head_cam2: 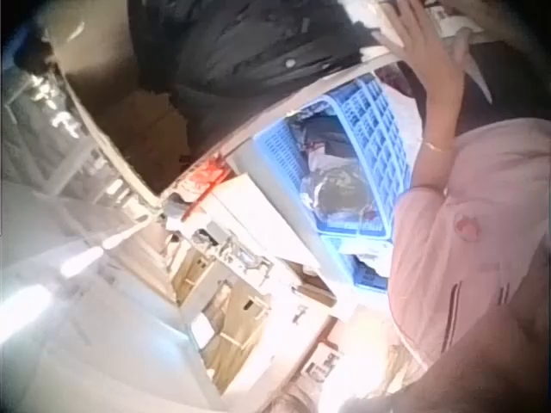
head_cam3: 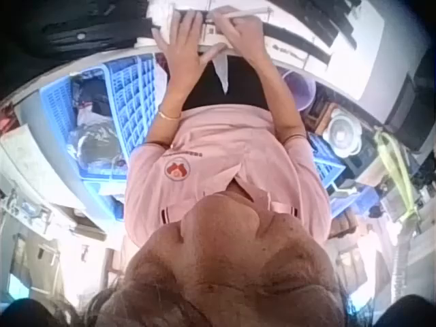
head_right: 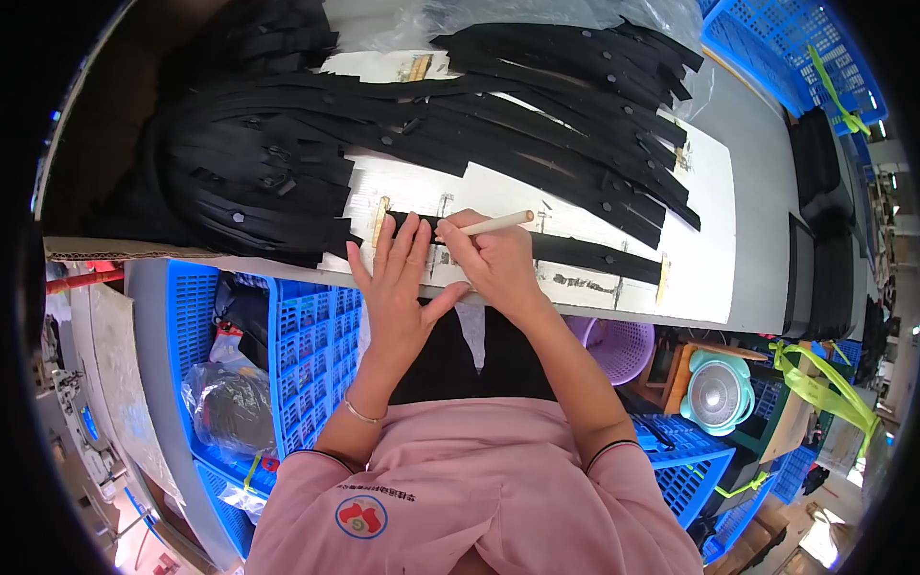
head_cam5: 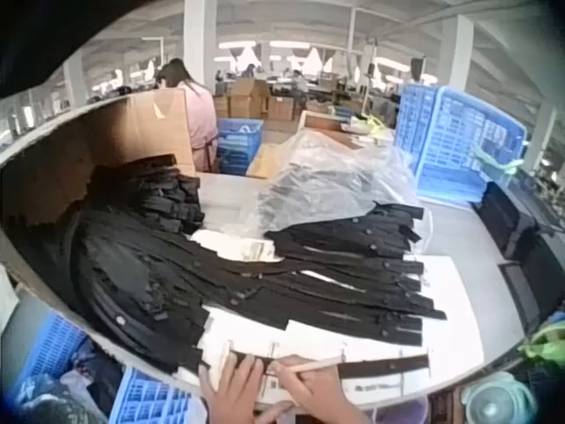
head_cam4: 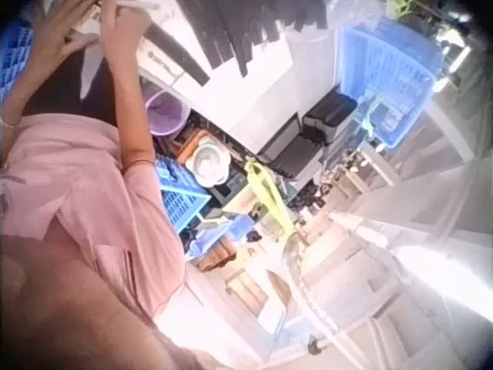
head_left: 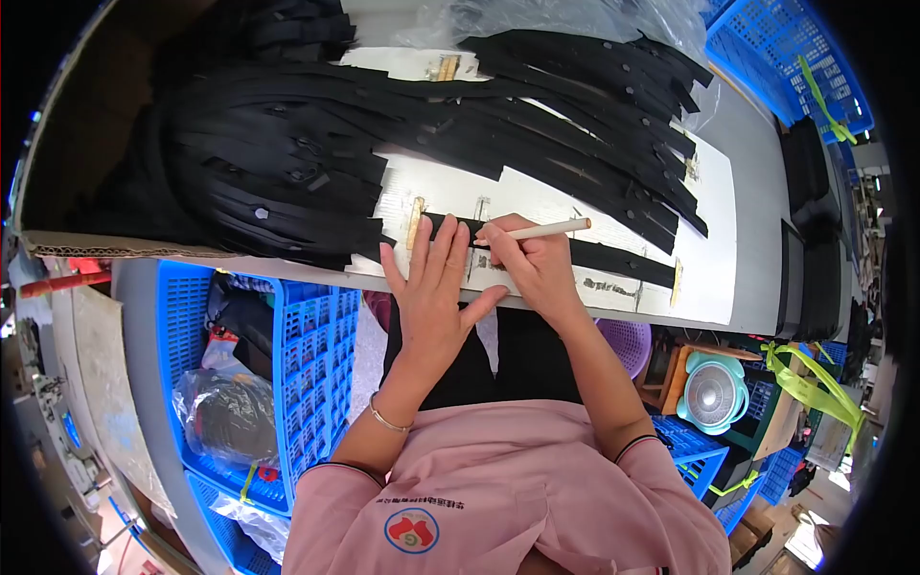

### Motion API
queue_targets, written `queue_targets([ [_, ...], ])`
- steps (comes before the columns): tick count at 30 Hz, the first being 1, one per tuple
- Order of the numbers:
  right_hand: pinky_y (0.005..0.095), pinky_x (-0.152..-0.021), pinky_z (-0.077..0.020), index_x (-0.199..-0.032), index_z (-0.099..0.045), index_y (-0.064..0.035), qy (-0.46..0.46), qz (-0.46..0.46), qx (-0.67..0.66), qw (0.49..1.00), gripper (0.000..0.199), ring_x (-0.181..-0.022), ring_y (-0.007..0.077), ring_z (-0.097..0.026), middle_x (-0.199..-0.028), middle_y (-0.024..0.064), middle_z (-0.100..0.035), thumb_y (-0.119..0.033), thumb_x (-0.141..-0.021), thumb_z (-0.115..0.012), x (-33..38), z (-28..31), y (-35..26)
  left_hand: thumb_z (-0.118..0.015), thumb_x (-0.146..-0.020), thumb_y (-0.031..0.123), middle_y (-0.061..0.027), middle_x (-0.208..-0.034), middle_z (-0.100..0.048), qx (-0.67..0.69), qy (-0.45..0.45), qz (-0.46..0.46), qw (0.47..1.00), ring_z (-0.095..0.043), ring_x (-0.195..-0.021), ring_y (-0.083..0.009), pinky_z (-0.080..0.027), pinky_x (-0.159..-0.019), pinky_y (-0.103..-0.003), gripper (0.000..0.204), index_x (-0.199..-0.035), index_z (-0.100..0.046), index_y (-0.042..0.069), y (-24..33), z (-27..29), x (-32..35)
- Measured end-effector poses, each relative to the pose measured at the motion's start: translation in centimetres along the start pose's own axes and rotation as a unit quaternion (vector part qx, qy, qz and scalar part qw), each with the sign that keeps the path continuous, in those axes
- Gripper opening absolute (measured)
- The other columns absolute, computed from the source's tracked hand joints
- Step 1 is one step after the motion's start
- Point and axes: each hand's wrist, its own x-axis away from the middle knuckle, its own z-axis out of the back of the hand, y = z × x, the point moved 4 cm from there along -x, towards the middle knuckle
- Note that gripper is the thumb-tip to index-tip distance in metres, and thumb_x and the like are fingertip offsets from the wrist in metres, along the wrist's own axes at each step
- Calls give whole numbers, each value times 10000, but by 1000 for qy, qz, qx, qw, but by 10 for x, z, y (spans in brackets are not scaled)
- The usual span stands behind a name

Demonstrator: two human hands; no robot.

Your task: Marking and organizing black fabric straps on a template board.

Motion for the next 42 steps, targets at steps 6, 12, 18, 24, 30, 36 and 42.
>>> queue_targets([
  [6,243,-574,-447,-969,-750,12,-8,38,64,997,198,-631,71,-581,-701,28,-654,-142,-1018,-636,1,-1,-5,-768,-866,481,-115,-1574,-495,-10,-10,9,1000,-335,-1537,-327,-41,-1218,-659,806,-1483,-537,17,2,1,-1],
  [12,232,-591,-456,-950,-742,40,-9,-7,-46,999,215,-641,68,-581,-752,42,-680,-115,-1010,-606,10,12,-2,-812,-842,438,-113,-1583,-478,0,-30,21,999,-326,-1538,-342,-35,-1222,-652,828,-1487,-523,6,4,3,-2],
  [18,234,-546,-425,-923,-750,15,209,28,35,977,211,-585,60,-560,-654,19,-636,-118,-1003,-607,35,83,-2,-810,-844,463,-117,-1573,-487,-8,-30,15,999,-327,-1535,-348,-26,-1227,-645,840,-1486,-522,4,5,4,-3],
  [24,227,-572,-390,-925,-740,37,172,11,73,982,220,-628,55,-515,-717,22,-632,-107,-1017,-601,34,90,11,-799,-859,464,-116,-1571,-487,-16,-43,24,999,-337,-1528,-347,-20,-1230,-642,828,-1488,-520,4,7,6,-5],
  [30,236,-571,-422,-925,-730,39,173,39,121,977,208,-625,59,-545,-710,35,-636,-93,-1018,-599,32,88,13,-786,-876,454,-133,-1586,-461,-22,-51,23,998,-322,-1535,-351,-3,-1224,-652,822,-1500,-502,0,12,5,-7],
  [36,234,-565,-425,-931,-729,33,169,34,138,975,190,-602,65,-544,-684,26,-633,-88,-1015,-609,32,88,14,-759,-900,155,-145,-1394,-592,142,-3,-69,987,-553,-1280,-323,-312,-1177,-532,441,-1312,-657,33,63,-12,-29],
  [42,235,-566,-428,-915,-726,38,172,24,103,979,201,-610,64,-555,-687,37,-643,-97,-1011,-613,34,91,10,-762,-854,51,-61,-1121,-698,146,32,-59,987,-601,-1075,-274,-401,-999,-420,153,-1007,-761,54,70,-34,-43],
])
